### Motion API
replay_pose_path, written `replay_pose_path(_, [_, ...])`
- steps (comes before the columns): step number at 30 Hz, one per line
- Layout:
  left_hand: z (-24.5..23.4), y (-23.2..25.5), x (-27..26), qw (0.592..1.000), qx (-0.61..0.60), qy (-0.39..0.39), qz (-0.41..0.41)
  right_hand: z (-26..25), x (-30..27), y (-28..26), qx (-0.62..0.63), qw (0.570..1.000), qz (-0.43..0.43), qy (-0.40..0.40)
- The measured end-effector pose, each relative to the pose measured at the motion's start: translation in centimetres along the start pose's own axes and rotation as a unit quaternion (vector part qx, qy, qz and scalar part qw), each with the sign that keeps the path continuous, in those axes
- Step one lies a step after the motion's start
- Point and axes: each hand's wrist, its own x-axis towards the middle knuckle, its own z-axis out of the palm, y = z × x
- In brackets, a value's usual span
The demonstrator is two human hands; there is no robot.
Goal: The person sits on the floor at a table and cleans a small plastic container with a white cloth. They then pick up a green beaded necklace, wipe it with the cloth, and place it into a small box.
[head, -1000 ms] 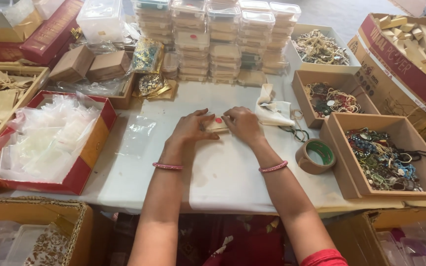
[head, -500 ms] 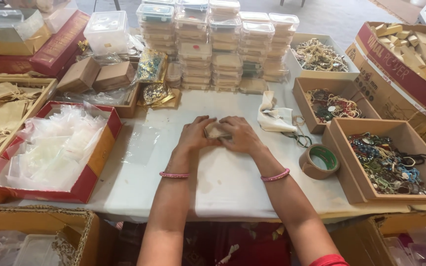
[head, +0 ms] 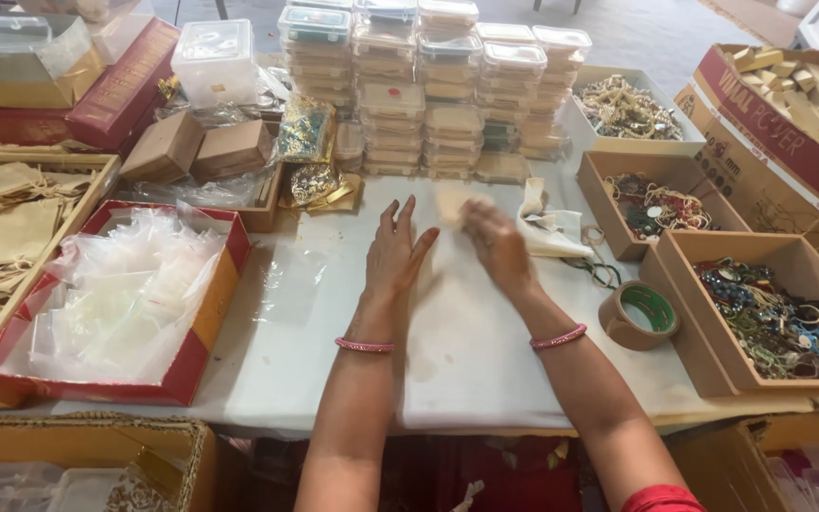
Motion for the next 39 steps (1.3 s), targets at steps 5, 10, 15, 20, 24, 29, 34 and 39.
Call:
replay_pose_path(5, [1.7,-1.7,0.3,0.999,0.043,-0.006,0.006,-0.5,5.4,7.2,-0.117,0.981,0.038,0.153])
replay_pose_path(10, [3.2,-2.2,-0.2,0.990,0.129,0.021,0.055,-1.9,8.0,12.7,-0.281,0.952,0.079,0.097])
replay_pose_path(15, [2.9,-1.5,-0.3,0.981,0.184,-0.009,0.066,0.2,8.6,19.2,-0.217,0.959,0.182,-0.003])
replay_pose_path(20, [2.8,-1.3,-0.1,0.979,0.192,-0.013,0.069,5.0,7.9,24.0,-0.201,0.964,0.175,0.015])
replay_pose_path(24, [3.0,-1.3,0.0,0.979,0.193,-0.013,0.062,5.2,8.1,22.0,-0.116,0.956,0.267,-0.024])
replay_pose_path(29, [2.3,-0.9,-0.4,0.980,0.186,-0.031,0.059,3.1,10.1,20.8,-0.258,0.944,0.203,-0.036])
replay_pose_path(34, [2.5,-1.0,-0.7,0.978,0.187,-0.030,0.090,-5.3,12.2,20.8,-0.316,0.917,0.236,-0.060])
replay_pose_path(39, [2.2,-0.5,-0.2,0.976,0.198,-0.029,0.081,-15.8,11.5,20.5,-0.295,0.880,0.314,-0.201])
